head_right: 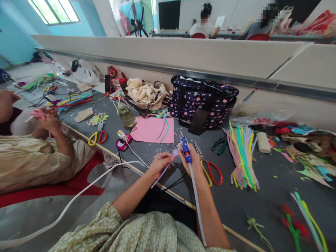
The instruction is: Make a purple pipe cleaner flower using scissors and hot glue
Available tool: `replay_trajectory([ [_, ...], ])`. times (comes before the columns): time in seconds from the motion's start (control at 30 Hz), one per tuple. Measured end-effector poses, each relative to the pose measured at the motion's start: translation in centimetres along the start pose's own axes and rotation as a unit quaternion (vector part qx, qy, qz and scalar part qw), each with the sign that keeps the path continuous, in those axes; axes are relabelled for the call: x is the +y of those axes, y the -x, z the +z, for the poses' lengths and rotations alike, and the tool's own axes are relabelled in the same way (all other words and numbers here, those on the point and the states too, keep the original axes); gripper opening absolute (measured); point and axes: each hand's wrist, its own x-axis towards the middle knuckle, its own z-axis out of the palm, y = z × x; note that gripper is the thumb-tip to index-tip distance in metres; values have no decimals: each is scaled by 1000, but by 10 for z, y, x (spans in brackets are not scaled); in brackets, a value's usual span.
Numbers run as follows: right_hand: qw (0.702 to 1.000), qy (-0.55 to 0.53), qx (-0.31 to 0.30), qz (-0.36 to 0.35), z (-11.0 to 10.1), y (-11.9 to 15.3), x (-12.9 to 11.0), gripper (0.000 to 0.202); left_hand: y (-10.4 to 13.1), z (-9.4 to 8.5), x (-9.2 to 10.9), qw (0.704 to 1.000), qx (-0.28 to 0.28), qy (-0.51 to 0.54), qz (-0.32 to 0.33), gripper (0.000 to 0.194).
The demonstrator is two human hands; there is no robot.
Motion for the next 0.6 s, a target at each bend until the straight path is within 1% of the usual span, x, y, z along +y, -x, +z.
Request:
replay_trajectory([
  [0.13, 1000, 5, 3, 0, 0, -1, -1, 27, 0, 1, 1, 1000, 3, 3, 3, 28],
  [0.27, 1000, 7, -10, -9, -2, 0, -9, 24, 2, 3, 4, 1000, 9, -6, 12, 27],
  [0.37, 1000, 13, -9, -9, -3, 0, -13, 21, 3, 5, 5, 1000, 9, -13, 13, 27],
  [0.6, 998, 21, -40, -35, -6, -1, -7, 18, 4, 5, 6, 1000, 3, -18, 19, 23],
])
